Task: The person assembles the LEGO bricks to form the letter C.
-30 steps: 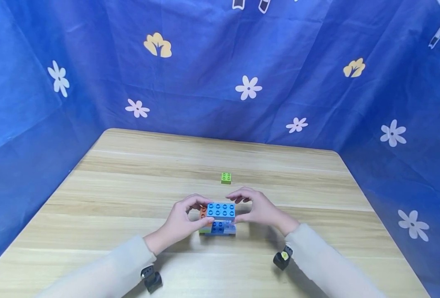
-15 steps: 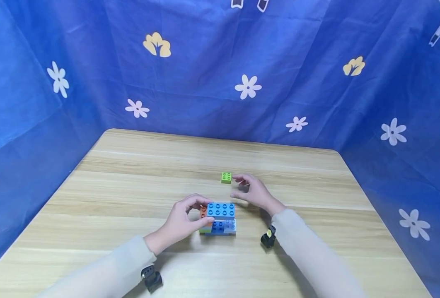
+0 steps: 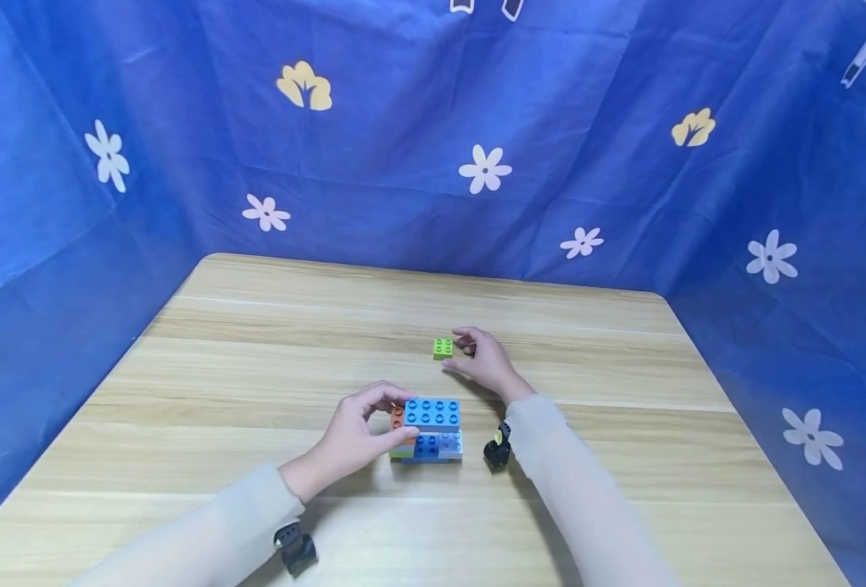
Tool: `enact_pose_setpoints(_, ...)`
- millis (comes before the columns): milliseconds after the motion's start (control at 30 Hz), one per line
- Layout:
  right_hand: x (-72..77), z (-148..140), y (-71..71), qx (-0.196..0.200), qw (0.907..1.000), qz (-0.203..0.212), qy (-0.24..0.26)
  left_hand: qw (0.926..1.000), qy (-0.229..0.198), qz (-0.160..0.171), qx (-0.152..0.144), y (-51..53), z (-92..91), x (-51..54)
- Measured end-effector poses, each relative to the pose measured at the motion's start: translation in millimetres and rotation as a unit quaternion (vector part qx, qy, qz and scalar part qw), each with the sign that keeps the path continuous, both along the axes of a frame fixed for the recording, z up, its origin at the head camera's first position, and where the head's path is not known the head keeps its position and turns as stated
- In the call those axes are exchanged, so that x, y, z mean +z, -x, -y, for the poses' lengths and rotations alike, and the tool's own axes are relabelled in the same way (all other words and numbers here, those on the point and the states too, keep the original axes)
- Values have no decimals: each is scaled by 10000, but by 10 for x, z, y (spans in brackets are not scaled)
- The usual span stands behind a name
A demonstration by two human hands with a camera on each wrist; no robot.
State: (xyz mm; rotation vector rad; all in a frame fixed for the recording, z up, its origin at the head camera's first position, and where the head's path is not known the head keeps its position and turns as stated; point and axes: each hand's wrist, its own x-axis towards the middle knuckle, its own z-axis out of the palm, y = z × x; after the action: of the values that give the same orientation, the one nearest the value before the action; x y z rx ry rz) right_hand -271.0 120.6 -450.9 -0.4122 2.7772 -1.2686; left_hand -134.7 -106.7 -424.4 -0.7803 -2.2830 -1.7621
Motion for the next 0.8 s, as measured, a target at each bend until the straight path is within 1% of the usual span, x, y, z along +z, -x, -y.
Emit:
enact_pose_setpoints(100,-2,54,6,-43,9999,-63,-143,10000,34,-18,48,-5,-5,10)
enact_pose_setpoints(167,-7,82,5,-92,9995,-89,-274,9999,75,-41,71,-20,-13,46)
enact_pose_setpoints(300,-16,117,-7,-180,9990,-88,-405,9999,100,-55,54,-97,-32,211)
enact_pose_setpoints(400,-21,122,-14,-203,9991,-113,-359,9999,117,-86,29,-143,-39,308)
enact_pose_setpoints(600,-28,51,-36,-288,9996,39,12,9999,93,-89,19,-158,-39,324)
enact_pose_setpoints(800,25,-71,-144,-155,9987,57,475,9999,128,15,47,-163,-41,337)
